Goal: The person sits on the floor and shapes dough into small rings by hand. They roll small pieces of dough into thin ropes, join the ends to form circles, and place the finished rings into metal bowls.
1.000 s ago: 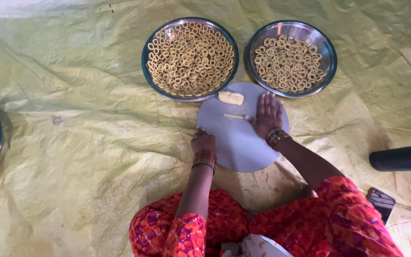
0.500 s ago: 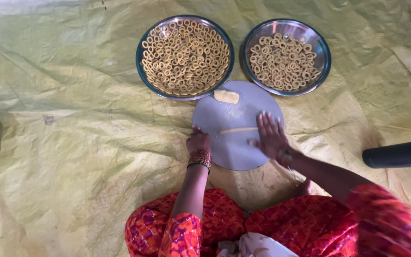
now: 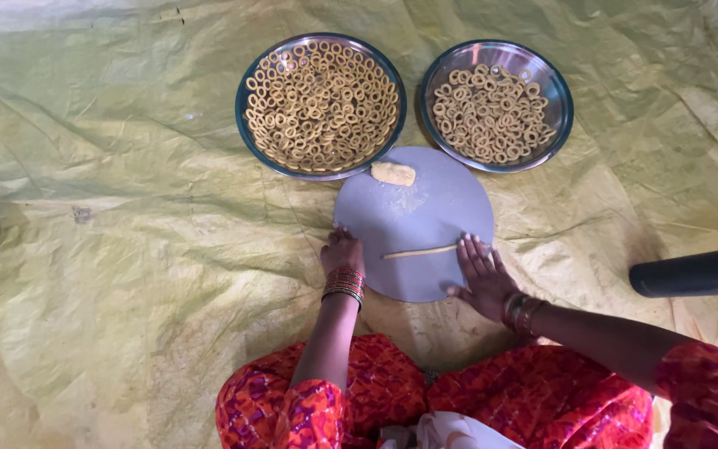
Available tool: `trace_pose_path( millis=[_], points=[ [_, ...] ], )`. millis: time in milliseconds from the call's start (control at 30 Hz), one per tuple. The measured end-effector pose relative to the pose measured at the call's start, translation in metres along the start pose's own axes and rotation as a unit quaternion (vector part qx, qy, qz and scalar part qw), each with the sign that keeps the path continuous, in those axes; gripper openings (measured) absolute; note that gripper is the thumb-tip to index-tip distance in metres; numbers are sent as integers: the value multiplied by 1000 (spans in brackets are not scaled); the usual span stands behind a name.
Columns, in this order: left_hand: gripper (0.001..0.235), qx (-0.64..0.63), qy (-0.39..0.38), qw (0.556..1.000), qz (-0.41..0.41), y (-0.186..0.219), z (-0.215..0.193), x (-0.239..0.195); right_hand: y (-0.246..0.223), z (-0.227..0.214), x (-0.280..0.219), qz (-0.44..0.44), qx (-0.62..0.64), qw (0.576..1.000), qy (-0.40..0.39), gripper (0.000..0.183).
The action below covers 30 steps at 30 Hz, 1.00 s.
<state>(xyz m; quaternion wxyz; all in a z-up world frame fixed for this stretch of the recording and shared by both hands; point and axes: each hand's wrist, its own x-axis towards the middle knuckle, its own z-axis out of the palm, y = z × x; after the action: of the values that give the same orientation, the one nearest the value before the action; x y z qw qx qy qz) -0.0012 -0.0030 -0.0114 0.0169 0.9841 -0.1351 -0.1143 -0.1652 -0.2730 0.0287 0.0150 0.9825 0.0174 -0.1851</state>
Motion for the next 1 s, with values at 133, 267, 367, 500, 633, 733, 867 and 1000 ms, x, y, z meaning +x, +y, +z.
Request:
trace_pose_path(
  millis=[133,267,367,500,633,733,867,1000],
  points=[
    [39,8,-8,1000,-13,7,-9,1,16,-15,68,55,85,990,94,108],
    [37,24,-69,997,-7,10,-24,-5,22,-29,122,133,89,969,187,105],
    [38,22,-67,997,-8,7,-24,-4,15,-29,97,105,98,982,124,108],
    [50,-6,-1,1000,-2,5,-6,0,1,-9,20,38,33,999,15,108],
    [50,10,-17,1000,-9,4,8,2,4,8,4,2,-7,1000,8,105],
    [53,-27,7,1000,-11,5,11,4,16,-2,56,35,7,996,76,108],
    [51,2,7,1000,-8,5,15,9,21,-35,135,121,25,977,174,104],
    [50,28,6,1000,-8,6,21,10,-22,-55,152,153,23,976,153,102]
  ],
)
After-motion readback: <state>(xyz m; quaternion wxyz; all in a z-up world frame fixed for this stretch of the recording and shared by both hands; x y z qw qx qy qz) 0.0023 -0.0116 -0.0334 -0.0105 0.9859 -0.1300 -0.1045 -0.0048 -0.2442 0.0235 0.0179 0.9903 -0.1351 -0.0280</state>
